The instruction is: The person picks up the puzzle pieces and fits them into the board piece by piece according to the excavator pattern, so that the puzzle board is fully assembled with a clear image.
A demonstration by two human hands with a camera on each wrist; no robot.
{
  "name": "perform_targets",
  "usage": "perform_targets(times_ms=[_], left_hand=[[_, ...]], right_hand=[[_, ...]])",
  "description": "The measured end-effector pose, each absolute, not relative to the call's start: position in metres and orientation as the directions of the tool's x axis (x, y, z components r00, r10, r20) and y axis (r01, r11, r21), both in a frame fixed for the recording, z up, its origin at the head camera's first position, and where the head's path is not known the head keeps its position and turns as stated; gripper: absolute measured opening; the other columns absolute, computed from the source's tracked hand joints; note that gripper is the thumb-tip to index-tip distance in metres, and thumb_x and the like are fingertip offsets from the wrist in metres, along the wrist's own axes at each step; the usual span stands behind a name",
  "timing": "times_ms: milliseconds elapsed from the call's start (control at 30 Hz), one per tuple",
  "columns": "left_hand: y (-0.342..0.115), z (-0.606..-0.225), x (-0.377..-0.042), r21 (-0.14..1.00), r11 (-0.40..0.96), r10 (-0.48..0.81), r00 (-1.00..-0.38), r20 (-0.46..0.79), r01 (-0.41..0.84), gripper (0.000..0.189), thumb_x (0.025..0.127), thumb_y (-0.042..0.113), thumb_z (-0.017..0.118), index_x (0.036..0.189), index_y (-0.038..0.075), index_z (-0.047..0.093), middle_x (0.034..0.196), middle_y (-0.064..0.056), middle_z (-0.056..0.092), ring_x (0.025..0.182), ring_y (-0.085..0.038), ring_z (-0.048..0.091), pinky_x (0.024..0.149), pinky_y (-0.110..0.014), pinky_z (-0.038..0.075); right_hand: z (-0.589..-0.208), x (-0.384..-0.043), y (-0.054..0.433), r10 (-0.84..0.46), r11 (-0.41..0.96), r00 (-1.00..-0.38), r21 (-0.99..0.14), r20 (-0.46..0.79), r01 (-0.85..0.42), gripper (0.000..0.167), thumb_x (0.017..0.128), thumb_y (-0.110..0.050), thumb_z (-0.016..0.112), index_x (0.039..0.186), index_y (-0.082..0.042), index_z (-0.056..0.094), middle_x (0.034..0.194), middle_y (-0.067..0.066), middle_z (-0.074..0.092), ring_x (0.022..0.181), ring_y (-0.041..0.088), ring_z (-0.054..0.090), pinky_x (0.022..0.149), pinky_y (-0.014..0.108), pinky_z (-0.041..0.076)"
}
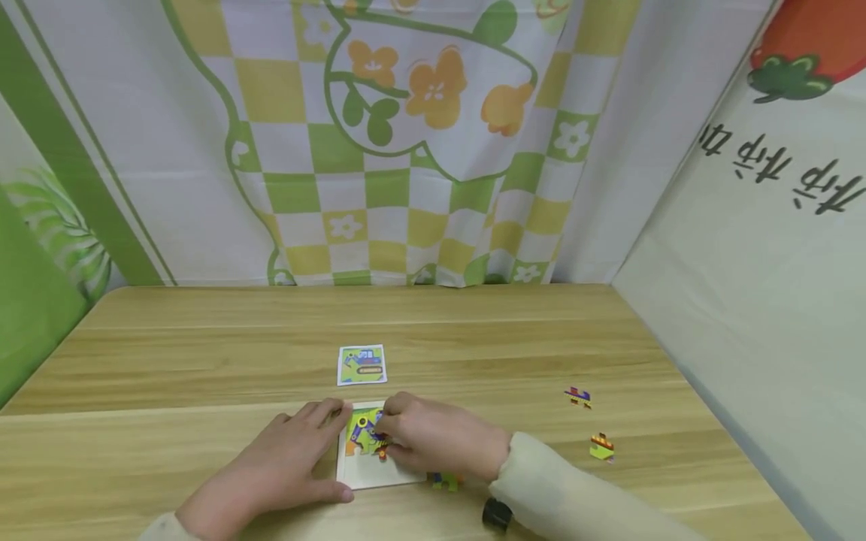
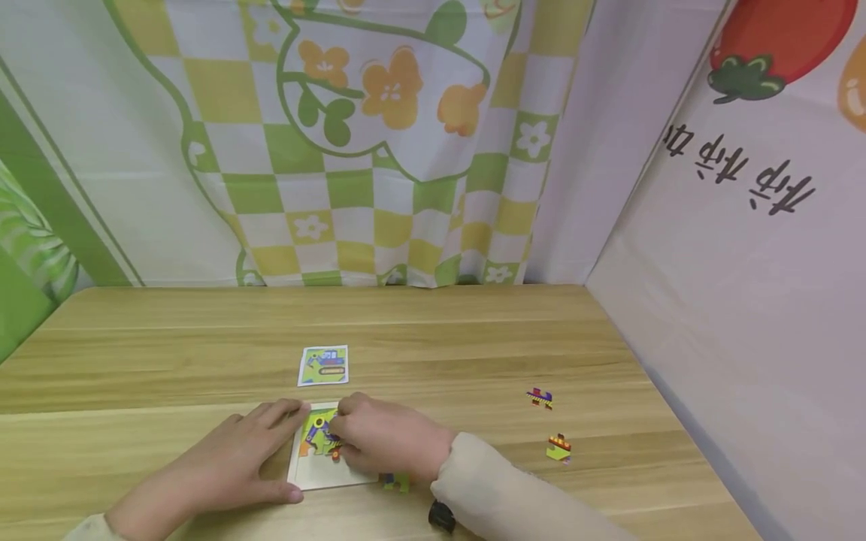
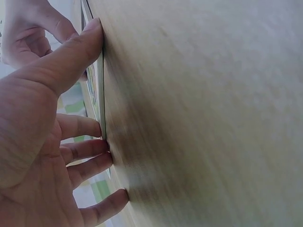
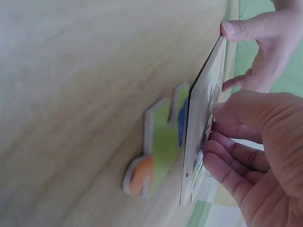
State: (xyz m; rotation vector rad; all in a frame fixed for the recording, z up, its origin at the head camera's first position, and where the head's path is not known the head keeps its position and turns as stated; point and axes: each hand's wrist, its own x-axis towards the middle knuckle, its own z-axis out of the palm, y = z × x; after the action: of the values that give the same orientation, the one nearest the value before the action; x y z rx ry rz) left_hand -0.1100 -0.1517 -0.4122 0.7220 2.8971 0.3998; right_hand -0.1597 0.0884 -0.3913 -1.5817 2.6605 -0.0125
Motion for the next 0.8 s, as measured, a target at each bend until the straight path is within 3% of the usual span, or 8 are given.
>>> perform_targets(times_ms=[233,800], left_hand=[[-0.1506,-0.4128,-0.1105,0.3,0.852,0.47,-0.88,-0.072,0.43,0.11,0.075,0.071,0.079,0.154,0.0,0.049,0.158,-0.015,0.049,0.143,-0.035,0.051,0.101,-0.069,0.05],[-0.1491,-0.4111,-0.1105,0.311,0.854,0.464,-0.881,-0.091,0.417,0.11,0.075,0.069,0.081,0.154,0.0,0.049,0.159,-0.015,0.048,0.143,-0.036,0.05,0.102,-0.071,0.049]], right_hand=[[-0.3927,-0.1589,0.0861,-0.893,0.447,-0.449,0.063,-0.02,-0.892,0.015,0.098,-0.018,0.07,0.111,-0.015,0.075,0.096,-0.007,0.067,0.083,0.001,0.053,0.071,0.008,0.047],[-0.3962,-0.1568,0.0843,-0.887,0.459,-0.461,0.075,-0.014,-0.885,0.014,0.096,-0.017,0.071,0.109,-0.017,0.076,0.097,-0.009,0.065,0.085,0.003,0.052,0.072,0.009,0.047]])
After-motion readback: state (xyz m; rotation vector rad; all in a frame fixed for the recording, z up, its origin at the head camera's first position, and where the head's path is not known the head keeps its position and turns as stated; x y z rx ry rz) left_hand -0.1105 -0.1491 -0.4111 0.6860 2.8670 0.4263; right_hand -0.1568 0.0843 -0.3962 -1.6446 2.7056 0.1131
